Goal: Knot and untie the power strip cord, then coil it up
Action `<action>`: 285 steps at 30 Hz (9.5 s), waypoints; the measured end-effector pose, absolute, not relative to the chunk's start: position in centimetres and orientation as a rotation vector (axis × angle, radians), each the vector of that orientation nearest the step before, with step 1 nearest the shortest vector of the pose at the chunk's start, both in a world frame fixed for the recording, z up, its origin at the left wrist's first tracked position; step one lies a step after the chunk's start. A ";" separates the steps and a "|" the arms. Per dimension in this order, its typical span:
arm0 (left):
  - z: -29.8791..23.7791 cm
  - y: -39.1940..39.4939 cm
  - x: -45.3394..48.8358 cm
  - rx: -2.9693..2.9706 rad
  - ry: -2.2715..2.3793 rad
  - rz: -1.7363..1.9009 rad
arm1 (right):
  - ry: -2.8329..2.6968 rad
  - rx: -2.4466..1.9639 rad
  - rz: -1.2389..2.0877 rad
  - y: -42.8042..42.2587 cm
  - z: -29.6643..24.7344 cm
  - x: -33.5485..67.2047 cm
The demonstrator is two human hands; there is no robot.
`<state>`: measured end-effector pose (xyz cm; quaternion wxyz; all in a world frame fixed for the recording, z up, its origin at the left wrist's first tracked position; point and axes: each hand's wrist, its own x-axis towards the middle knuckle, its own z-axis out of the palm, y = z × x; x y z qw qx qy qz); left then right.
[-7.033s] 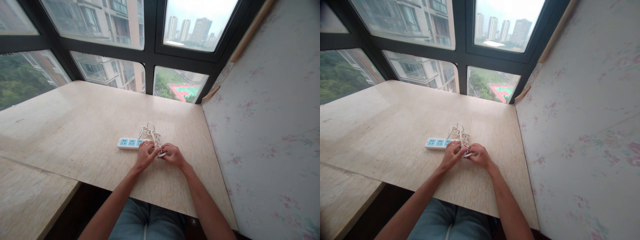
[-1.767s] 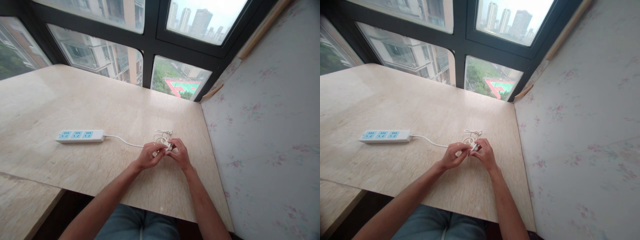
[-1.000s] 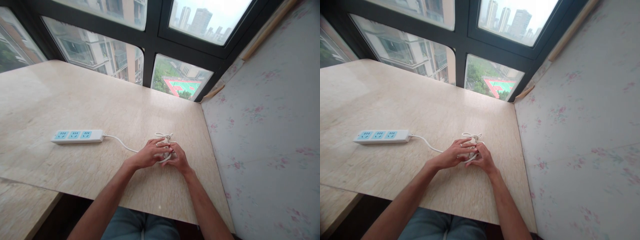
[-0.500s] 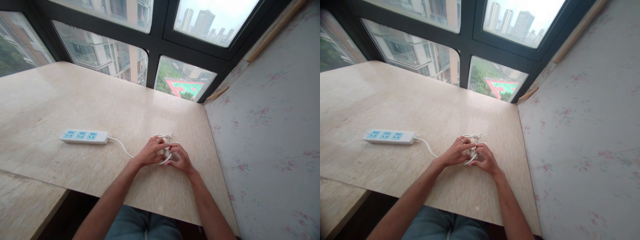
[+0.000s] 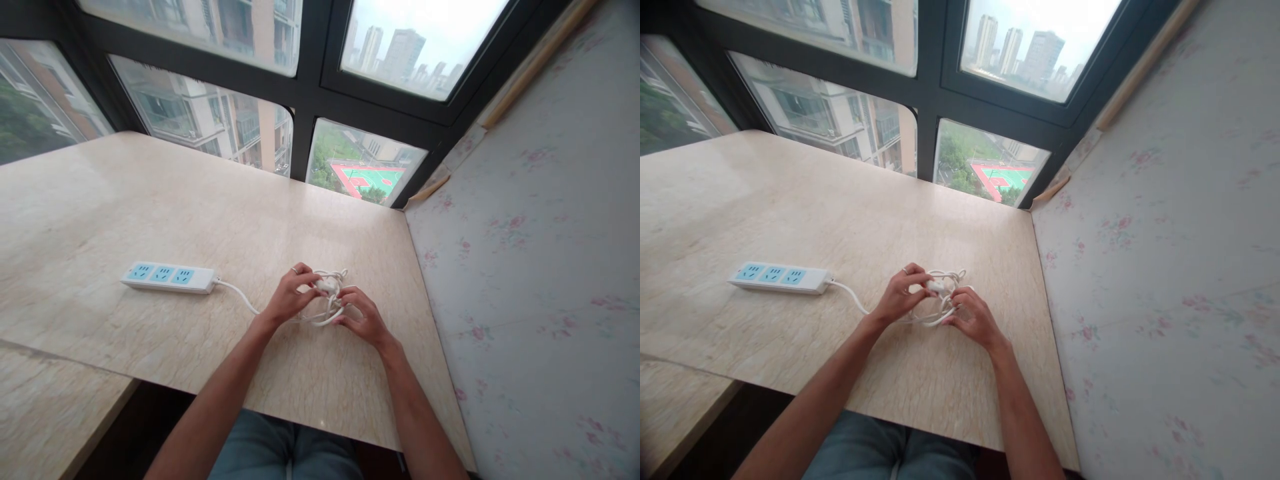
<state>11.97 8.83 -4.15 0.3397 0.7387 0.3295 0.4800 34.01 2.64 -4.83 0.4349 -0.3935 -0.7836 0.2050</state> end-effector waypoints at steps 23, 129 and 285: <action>-4.5 10.0 10.0 1.445 1.462 1.004 | -1.739 -1.219 0.499 2.3 -6.0 34.3; -4.7 3.5 18.5 2.071 0.865 1.350 | -1.132 -1.382 1.210 1.5 -3.6 34.2; -2.4 7.8 13.6 1.794 0.832 1.082 | -0.906 -1.027 0.969 1.9 -5.2 31.3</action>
